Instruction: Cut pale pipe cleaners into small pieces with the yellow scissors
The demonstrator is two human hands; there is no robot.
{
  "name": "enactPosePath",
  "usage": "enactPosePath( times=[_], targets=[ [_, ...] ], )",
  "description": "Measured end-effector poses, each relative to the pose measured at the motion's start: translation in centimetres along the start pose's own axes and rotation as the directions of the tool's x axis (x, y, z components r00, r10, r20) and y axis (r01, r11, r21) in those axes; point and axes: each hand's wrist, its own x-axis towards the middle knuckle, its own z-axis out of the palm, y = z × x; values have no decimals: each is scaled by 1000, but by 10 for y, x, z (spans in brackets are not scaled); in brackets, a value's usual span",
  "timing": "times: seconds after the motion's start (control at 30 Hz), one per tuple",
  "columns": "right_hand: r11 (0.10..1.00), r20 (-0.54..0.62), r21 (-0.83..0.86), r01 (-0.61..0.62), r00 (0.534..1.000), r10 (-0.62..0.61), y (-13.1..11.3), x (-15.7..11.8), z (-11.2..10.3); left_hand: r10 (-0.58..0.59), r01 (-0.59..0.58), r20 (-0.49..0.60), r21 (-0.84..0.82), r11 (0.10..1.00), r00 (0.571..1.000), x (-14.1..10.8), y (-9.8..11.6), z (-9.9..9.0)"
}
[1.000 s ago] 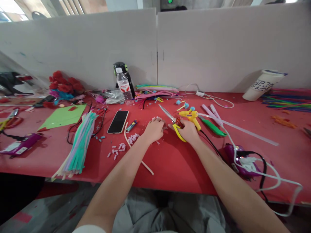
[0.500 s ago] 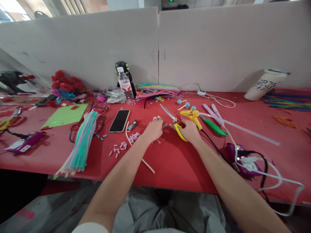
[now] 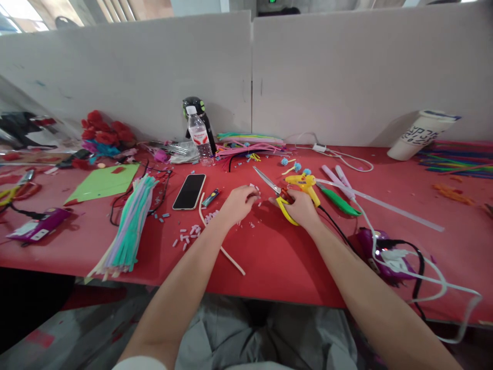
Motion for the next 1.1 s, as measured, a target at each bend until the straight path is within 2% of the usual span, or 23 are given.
enactPosePath(
  times=[0.23,0.37,0.57,1.1],
  targets=[
    [999,38,38,32,999,-33,-3,-4,-3,-158,130,-176,-162,978,972,-4,-5,-22],
    [996,70,62,64,995,-69,-10,-8,-6,-214,151,-205,-282,947,955,-3,-12,-23],
    [993,99,72,98,990,-105,-18,-12,-8,-203,116,-210,-367,923,956,-3,-13,-23],
    [992,119,36,120,985,-123,-15,-11,-6,-145,60,-239,-330,942,960,-6,-7,-31]
  ],
)
